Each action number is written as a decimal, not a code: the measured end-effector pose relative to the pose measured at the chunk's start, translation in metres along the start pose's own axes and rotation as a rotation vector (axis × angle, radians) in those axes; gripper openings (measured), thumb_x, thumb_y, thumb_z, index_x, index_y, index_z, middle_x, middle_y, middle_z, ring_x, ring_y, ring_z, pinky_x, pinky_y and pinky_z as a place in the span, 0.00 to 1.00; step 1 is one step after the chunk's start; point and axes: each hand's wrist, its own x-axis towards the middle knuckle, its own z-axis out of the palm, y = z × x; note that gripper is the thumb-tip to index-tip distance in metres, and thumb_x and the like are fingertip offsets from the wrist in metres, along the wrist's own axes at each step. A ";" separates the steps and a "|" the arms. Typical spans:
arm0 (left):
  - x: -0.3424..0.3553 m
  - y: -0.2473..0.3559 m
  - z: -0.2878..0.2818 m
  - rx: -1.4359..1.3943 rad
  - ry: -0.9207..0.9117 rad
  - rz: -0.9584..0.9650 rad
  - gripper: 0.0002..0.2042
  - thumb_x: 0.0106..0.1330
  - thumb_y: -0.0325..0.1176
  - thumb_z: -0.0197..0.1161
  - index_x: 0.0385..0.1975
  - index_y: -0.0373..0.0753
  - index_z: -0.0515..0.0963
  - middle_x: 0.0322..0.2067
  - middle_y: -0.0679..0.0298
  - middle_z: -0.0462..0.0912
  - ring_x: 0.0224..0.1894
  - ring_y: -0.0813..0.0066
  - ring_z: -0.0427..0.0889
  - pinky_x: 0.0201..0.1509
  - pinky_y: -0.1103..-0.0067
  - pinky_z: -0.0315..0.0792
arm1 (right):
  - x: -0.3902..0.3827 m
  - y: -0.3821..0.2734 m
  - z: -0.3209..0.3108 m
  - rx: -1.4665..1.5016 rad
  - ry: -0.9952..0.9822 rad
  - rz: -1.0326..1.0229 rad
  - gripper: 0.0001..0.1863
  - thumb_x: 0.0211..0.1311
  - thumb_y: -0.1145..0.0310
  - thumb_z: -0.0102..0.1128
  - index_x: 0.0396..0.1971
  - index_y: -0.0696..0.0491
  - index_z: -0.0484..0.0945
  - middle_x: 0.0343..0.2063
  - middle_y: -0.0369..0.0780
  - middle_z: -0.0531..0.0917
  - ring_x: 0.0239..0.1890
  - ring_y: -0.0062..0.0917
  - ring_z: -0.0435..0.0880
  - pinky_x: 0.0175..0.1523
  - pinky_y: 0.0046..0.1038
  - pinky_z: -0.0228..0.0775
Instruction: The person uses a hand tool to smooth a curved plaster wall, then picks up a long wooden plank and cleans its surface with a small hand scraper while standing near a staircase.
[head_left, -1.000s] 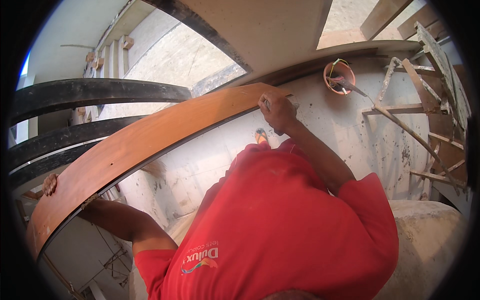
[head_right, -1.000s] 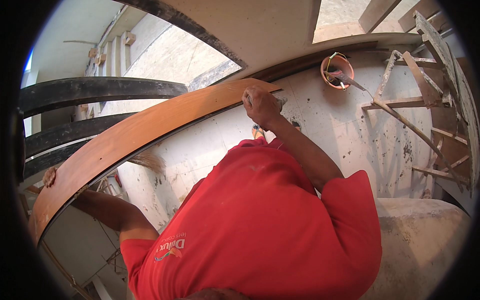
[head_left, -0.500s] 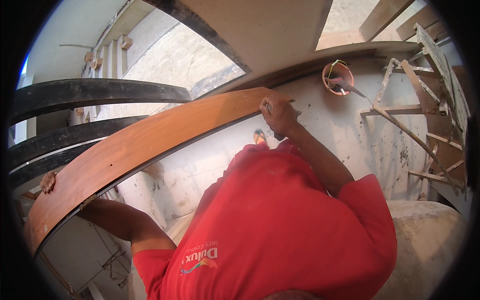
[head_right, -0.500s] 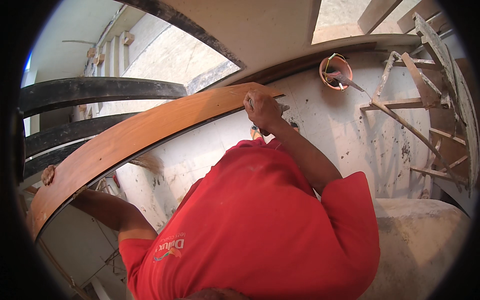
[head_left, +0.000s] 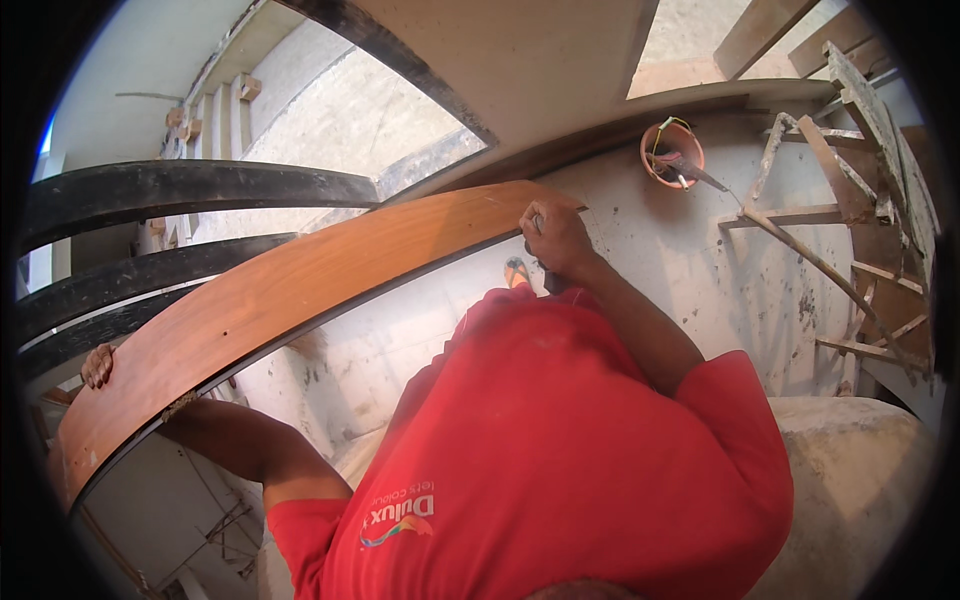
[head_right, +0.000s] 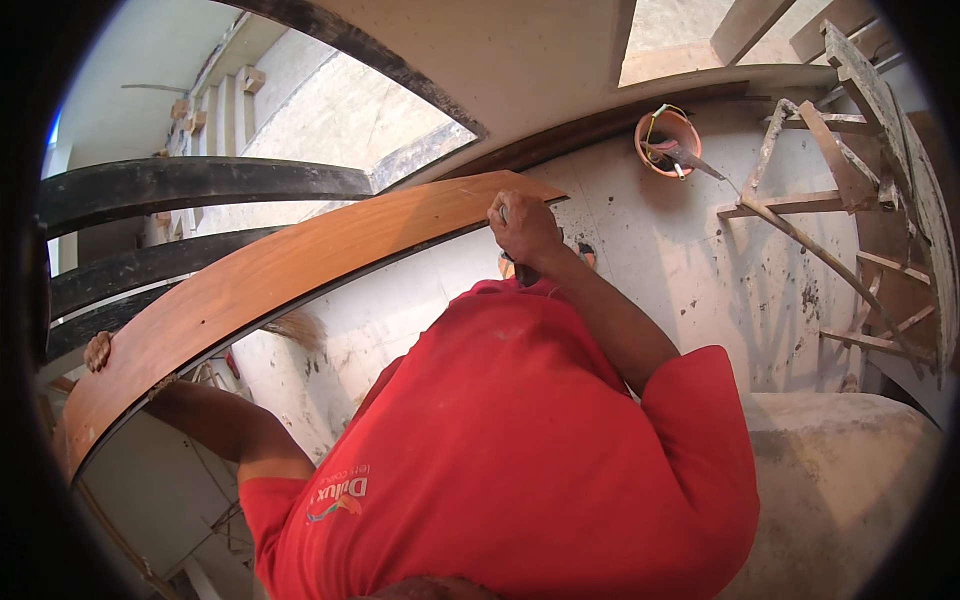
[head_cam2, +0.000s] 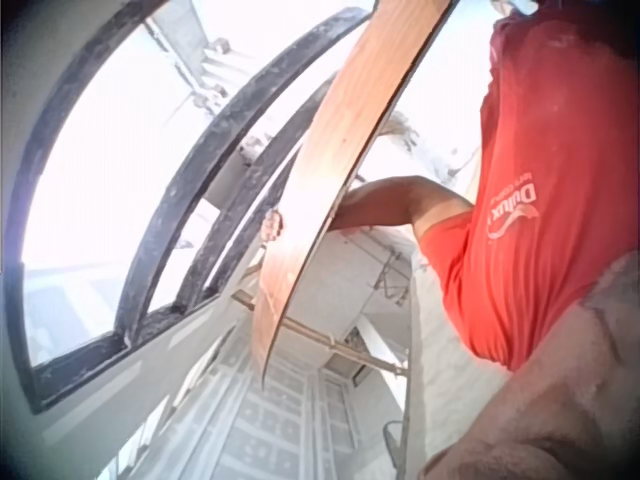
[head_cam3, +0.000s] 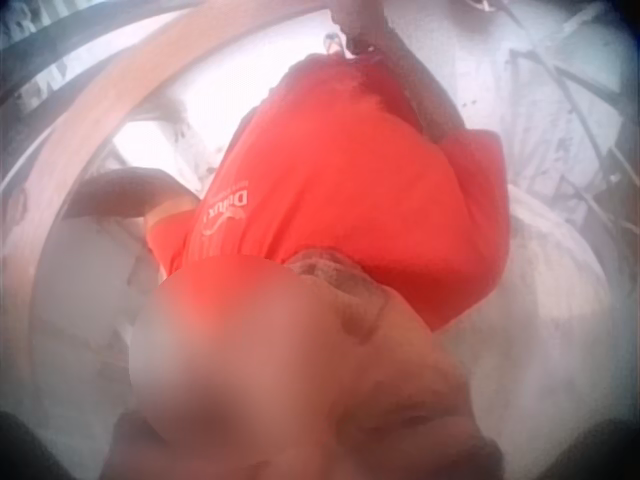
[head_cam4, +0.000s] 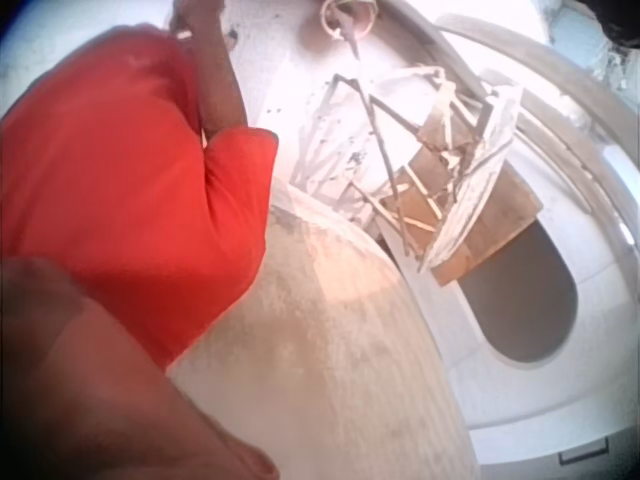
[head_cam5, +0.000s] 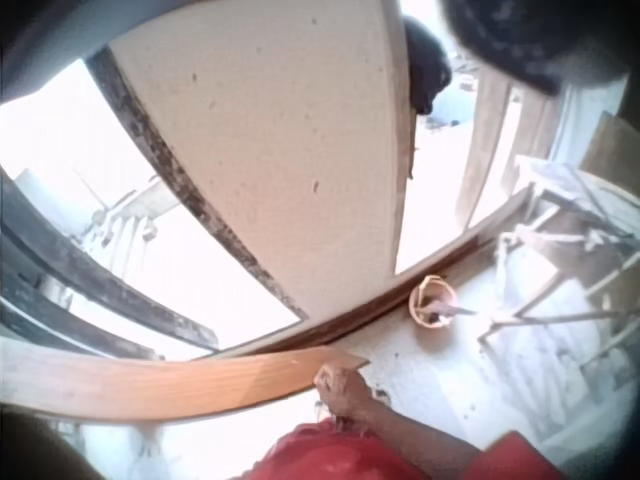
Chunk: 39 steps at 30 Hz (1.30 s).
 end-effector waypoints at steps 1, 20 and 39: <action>-0.003 -0.001 -0.001 -0.002 0.007 -0.003 0.15 0.77 0.33 0.50 0.28 0.40 0.80 0.28 0.62 0.86 0.33 0.71 0.86 0.44 0.77 0.75 | -0.003 -0.005 0.000 0.085 -0.050 0.052 0.10 0.65 0.63 0.63 0.31 0.55 0.83 0.31 0.50 0.87 0.38 0.47 0.88 0.48 0.45 0.79; 0.004 -0.001 -0.029 -0.060 -0.085 -0.015 0.14 0.76 0.34 0.52 0.30 0.39 0.82 0.30 0.61 0.87 0.33 0.69 0.84 0.44 0.74 0.76 | -0.020 -0.082 0.016 0.206 -0.060 -0.138 0.11 0.65 0.63 0.63 0.29 0.55 0.81 0.29 0.48 0.86 0.36 0.47 0.87 0.45 0.46 0.79; 0.002 -0.001 -0.040 -0.074 -0.002 -0.098 0.16 0.76 0.35 0.52 0.26 0.40 0.81 0.28 0.61 0.86 0.32 0.67 0.84 0.43 0.73 0.76 | 0.004 0.095 0.006 -0.134 -0.004 0.241 0.11 0.65 0.60 0.64 0.34 0.53 0.83 0.37 0.49 0.87 0.44 0.47 0.87 0.51 0.47 0.79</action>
